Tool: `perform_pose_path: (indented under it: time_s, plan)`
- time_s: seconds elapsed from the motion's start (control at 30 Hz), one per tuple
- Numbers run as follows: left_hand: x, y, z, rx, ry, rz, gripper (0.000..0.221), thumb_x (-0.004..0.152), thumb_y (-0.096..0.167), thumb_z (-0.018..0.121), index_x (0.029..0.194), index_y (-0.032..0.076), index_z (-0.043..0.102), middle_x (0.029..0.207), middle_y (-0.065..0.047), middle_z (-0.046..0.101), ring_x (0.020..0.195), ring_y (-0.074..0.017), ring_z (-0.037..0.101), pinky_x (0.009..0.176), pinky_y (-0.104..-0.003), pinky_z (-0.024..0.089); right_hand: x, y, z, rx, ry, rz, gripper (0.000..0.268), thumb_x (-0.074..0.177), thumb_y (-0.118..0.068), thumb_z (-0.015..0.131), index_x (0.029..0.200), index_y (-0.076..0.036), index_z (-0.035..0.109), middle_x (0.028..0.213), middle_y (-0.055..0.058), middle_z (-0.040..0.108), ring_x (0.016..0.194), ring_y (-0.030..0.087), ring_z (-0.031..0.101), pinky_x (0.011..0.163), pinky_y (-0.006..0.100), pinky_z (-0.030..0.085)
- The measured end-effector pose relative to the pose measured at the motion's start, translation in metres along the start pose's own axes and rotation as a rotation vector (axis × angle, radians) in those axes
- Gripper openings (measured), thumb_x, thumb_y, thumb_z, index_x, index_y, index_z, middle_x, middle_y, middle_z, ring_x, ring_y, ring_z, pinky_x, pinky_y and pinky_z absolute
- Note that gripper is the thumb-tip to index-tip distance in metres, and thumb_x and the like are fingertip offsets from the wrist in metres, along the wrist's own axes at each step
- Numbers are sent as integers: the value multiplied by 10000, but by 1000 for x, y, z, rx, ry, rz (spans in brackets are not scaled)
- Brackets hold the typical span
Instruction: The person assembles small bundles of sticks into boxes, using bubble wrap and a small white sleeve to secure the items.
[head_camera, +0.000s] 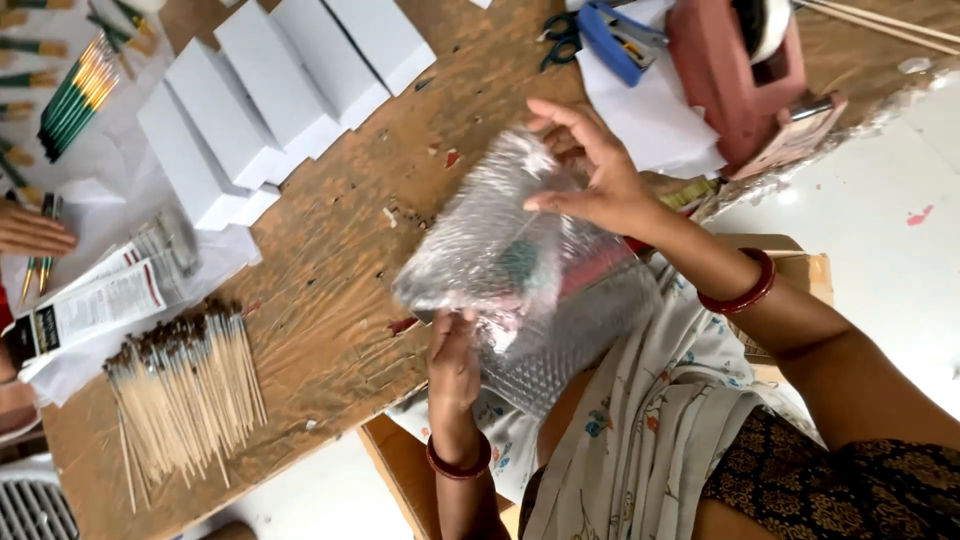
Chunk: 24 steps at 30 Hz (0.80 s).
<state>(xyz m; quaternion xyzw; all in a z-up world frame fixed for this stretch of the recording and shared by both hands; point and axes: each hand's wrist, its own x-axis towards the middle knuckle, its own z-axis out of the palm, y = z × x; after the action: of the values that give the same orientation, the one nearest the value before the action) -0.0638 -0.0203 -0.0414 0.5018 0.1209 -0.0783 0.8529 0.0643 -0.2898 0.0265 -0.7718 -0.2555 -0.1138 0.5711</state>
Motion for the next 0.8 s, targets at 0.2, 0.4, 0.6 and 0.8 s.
perform_pose_path:
  time_s: [0.2, 0.4, 0.6, 0.8]
  plan:
    - [55, -12, -51, -170, -371, -30, 448, 1111, 6, 660, 1549, 99, 671, 677, -19, 598, 551, -111, 570, 491, -299, 485, -24, 42, -5, 310, -205, 413, 719, 863, -68, 806, 1507, -112, 489, 1136, 86, 703, 948, 145, 727, 870, 246, 651]
    - [151, 86, -1, 1527, -92, 674, 135, 981, 164, 658, 987, 29, 650, 956, -171, 702, 930, -387, 657, 785, -522, 499, -50, 51, 22, 99, 140, 196, 375, 956, 20, 791, 1307, -57, 680, 1161, 90, 710, 1062, 138, 695, 949, 267, 610]
    - [187, 40, 41, 1777, 23, 1072, 655, 774, 284, 754, 1344, 41, 543, 1180, -149, 624, 1074, -337, 626, 826, -507, 523, -71, 46, 4, -231, 156, -94, 325, 904, 86, 758, 1148, -128, 734, 1310, 93, 652, 1241, 200, 665, 1060, 342, 602]
    - [162, 39, 51, 1808, 309, 864, 531, 991, 217, 671, 1459, 73, 466, 1229, -116, 603, 1135, -305, 627, 882, -523, 525, -60, 12, 30, -475, -404, -100, 193, 925, -120, 764, 1056, -71, 630, 1532, 101, 575, 1485, 341, 470, 1213, 493, 393]
